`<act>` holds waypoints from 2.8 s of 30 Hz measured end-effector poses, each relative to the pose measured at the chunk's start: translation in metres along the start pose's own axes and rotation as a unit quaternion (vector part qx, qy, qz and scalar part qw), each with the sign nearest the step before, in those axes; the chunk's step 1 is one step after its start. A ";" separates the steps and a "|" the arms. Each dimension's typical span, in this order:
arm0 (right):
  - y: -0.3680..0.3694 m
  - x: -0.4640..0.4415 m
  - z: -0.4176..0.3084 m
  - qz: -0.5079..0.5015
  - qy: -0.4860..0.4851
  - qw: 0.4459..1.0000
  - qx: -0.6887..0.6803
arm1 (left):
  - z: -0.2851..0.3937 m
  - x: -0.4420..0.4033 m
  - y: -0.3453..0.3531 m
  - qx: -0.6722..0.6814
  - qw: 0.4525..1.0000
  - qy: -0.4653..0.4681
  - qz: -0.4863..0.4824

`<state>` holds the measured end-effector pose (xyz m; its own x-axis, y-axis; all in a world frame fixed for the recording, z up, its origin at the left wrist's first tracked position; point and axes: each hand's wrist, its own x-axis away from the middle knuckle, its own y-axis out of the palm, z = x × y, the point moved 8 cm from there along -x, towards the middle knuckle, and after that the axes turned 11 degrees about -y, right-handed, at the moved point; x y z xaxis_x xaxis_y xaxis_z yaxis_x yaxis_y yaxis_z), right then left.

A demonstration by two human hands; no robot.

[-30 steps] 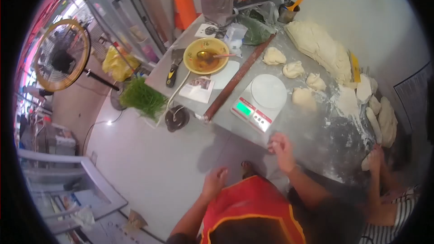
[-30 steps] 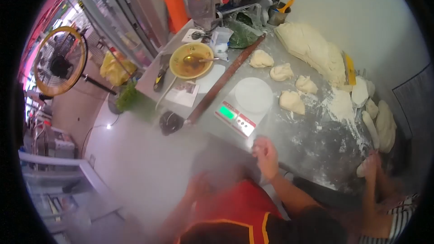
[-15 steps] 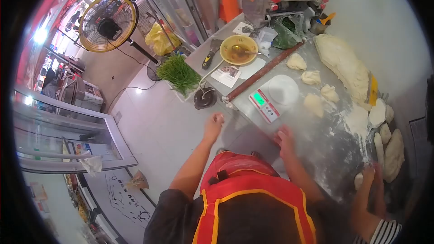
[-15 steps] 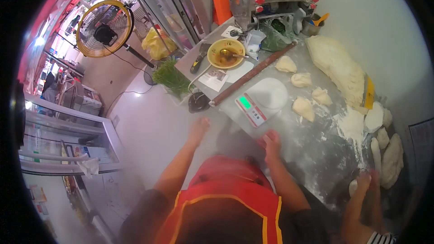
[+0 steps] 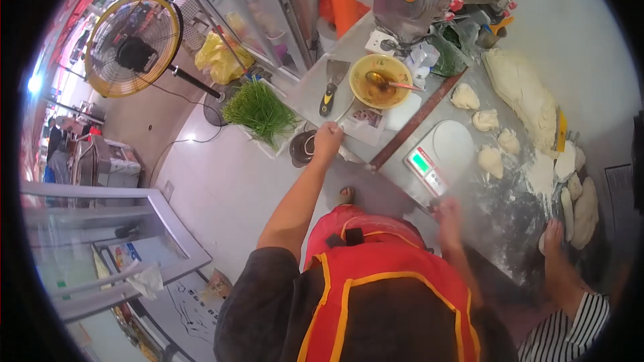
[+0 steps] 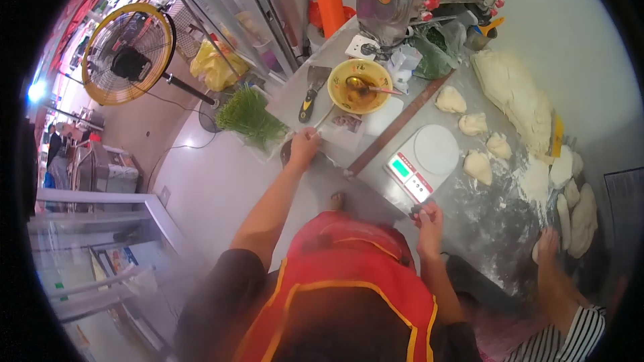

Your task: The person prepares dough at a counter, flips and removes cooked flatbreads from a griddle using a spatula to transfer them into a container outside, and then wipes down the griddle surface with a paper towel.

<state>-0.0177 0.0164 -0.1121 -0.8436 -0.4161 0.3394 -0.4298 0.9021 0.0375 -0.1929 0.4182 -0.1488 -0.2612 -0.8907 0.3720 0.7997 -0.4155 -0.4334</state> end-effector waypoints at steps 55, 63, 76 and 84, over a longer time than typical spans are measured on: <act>0.063 0.002 -0.045 0.091 -0.020 0.993 0.077 | 0.085 -0.221 -0.073 0.171 0.983 -0.050 -0.044; 0.054 0.016 -0.047 0.139 -0.013 0.986 0.089 | 0.101 -0.242 -0.024 0.096 0.992 -0.009 -0.087; 0.039 0.029 -0.044 0.172 -0.009 0.980 0.099 | 0.126 -0.255 0.027 -0.027 0.993 0.054 -0.101; 0.015 0.007 -0.040 0.172 -0.065 0.975 0.121 | 0.126 -0.203 -0.031 -0.102 0.979 0.172 0.040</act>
<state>-0.0171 0.0312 -0.0711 -0.9785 -0.1182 0.1692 -0.1635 0.9443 -0.2855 -0.0964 0.6355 -0.1072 -0.3973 -0.9165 0.0469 0.7100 -0.3393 -0.6171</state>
